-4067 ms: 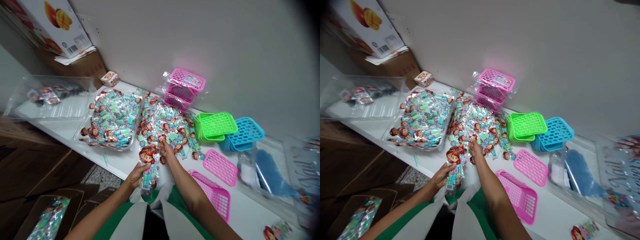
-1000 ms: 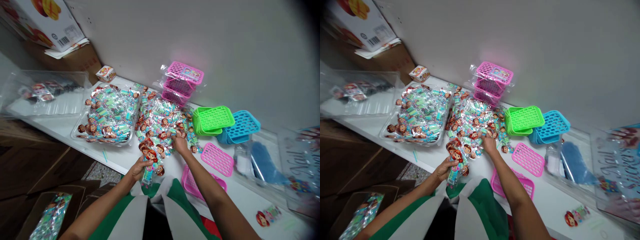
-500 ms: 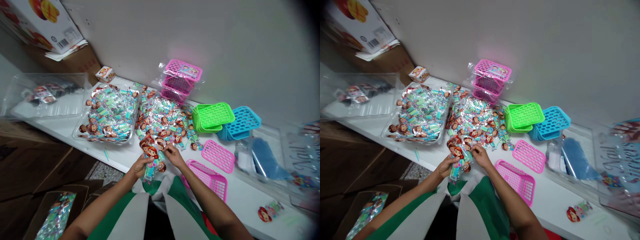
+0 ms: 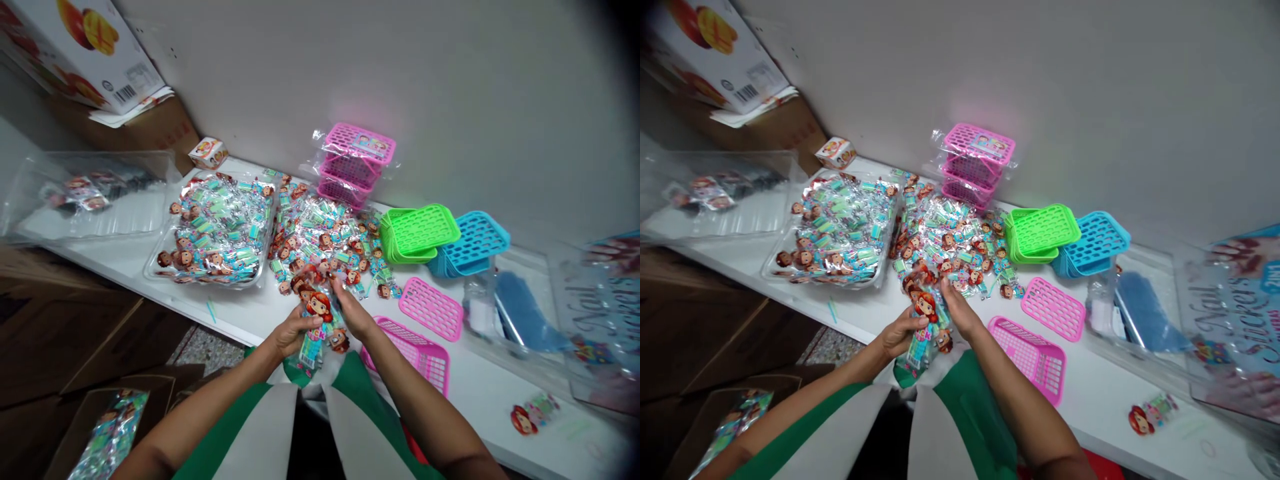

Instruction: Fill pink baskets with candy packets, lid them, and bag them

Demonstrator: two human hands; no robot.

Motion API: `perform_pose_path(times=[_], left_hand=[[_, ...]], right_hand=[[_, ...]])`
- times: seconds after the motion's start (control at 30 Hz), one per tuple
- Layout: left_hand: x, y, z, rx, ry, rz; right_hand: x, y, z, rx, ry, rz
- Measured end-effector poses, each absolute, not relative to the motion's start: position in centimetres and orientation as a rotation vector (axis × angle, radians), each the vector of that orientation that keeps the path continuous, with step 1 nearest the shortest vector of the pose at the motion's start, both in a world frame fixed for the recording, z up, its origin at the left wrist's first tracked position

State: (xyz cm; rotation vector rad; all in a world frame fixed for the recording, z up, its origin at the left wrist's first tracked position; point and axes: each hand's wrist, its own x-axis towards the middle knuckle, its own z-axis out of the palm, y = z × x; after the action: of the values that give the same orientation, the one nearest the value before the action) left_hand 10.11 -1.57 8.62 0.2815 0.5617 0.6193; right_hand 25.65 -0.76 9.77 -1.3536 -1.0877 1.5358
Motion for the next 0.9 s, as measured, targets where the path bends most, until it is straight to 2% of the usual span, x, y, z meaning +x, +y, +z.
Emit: perform_pose_path(times=[0.13, 0.23, 0.43, 0.7, 0.8, 0.9], left_hand=[[10.2, -2.3, 7.5, 0.244, 0.645, 0.638], [10.6, -1.8, 7.4, 0.177, 0.718, 0.693], [10.6, -1.3, 8.6, 0.127, 0.737, 0.618], [9.7, -2.6, 8.8, 0.111, 0.532, 0.448], [9.6, -3.4, 8.3, 0.094, 0.511, 0.465], [9.4, -4.1, 7.5, 0.072, 0.581, 0.494]], right_hand=[[25.6, -1.8, 9.8, -1.457, -1.279, 1.472], [25.5, -2.4, 9.6, -1.433, -1.159, 1.508], [25.4, -4.1, 10.2, -1.69, -1.286, 1.235], [25.5, -3.7, 10.5, -1.043, -0.905, 1.63], [24.9, -4.3, 10.0, -1.05, -0.835, 1.645], [24.8, -4.8, 9.5, -1.2, -1.0, 1.598]])
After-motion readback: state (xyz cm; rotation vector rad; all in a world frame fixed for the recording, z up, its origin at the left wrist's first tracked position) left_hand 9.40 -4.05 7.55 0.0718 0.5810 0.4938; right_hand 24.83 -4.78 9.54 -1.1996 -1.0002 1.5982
